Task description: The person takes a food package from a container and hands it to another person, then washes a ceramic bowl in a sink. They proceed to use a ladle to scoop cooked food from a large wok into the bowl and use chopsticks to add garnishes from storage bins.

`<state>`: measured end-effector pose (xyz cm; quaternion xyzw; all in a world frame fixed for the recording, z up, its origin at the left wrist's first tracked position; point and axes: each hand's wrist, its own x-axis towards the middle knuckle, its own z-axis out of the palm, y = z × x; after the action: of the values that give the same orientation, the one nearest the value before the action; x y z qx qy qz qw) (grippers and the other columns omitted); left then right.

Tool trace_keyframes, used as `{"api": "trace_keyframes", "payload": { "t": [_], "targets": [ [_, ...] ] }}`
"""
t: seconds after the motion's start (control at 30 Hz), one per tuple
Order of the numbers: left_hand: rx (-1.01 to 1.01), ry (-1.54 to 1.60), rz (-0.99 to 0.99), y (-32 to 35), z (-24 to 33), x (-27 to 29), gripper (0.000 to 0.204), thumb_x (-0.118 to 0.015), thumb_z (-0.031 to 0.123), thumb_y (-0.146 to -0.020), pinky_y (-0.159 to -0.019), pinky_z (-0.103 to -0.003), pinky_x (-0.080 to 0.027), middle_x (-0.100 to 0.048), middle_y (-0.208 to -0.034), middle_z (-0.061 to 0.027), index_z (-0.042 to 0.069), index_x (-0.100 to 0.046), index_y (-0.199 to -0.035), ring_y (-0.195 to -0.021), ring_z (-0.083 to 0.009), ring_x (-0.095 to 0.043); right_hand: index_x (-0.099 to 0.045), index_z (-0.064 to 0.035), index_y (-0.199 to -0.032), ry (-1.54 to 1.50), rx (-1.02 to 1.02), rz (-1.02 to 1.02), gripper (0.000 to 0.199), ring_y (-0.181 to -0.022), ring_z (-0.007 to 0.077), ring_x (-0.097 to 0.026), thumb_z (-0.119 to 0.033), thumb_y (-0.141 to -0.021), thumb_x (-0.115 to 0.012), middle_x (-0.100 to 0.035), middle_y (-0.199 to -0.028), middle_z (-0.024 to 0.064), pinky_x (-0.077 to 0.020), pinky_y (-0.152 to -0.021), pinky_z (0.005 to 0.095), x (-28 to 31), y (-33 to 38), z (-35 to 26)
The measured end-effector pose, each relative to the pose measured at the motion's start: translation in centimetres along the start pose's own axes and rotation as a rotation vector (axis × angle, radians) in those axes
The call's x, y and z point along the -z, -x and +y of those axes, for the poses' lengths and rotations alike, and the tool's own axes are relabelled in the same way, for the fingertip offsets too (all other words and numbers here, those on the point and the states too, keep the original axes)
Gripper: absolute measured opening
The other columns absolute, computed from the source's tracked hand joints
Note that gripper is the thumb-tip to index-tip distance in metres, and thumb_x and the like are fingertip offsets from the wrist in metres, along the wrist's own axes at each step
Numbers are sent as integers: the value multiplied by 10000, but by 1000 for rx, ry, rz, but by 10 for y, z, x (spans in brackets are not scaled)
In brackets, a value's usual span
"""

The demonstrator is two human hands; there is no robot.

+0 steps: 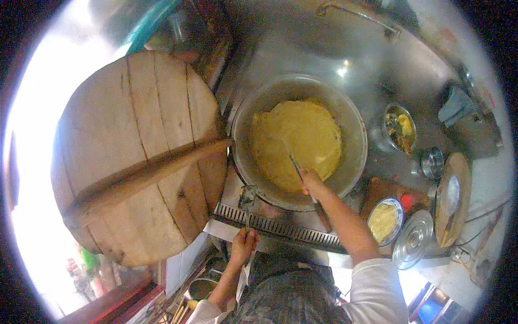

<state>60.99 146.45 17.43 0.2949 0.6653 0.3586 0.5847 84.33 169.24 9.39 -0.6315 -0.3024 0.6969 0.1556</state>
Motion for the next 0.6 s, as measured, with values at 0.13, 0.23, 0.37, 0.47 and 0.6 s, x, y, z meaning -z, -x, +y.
{"api": "trace_keyframes", "payload": {
  "t": [0.13,0.23,0.37,0.47,0.6],
  "targets": [
    [87,16,6,0,10,-4,196,-466,207,-960,-469,-237,-403,-567,-678,-20,44,-511,-859,-502,-79,-485,-474,-112,-890,-547,31,-13,201,-399,142,-357,-258,-958,-355,-416,-560,39,-304,-349,315,-43,-79,-16],
    [12,-78,16,11,20,-2,209,-473,222,-960,-463,-240,-400,-570,-682,-24,41,-511,-863,-493,-81,-483,-507,-114,-988,-667,-165,-19,212,-417,139,-355,-247,-956,-345,-397,-563,41,-307,-359,311,-77,-82,-35],
    [34,-38,42,10,-2,5,217,-473,230,-963,-450,-242,-382,-556,-670,-20,47,-508,-853,-492,-80,-471,-521,-109,-1181,215,20,65,337,-574,242,-514,-298,-947,-369,-547,-729,112,-408,-423,391,-53,-35,29],
    [58,-39,1,5,8,1,205,-467,212,-963,-450,-236,-367,-542,-659,-14,51,-502,-843,-496,-74,-455,-568,-128,-1190,981,537,-13,349,-790,317,-614,-290,-931,-398,-625,-951,178,-489,-573,443,45,-12,51],
    [56,21,29,-1,-3,2,167,-461,164,-960,-454,-231,-373,-555,-674,-17,42,-514,-860,-505,-65,-457,-633,-142,-1065,1735,364,-62,269,-763,321,-641,-235,-871,-472,-649,-832,158,-505,-652,465,115,40,-26]
  ]
}}
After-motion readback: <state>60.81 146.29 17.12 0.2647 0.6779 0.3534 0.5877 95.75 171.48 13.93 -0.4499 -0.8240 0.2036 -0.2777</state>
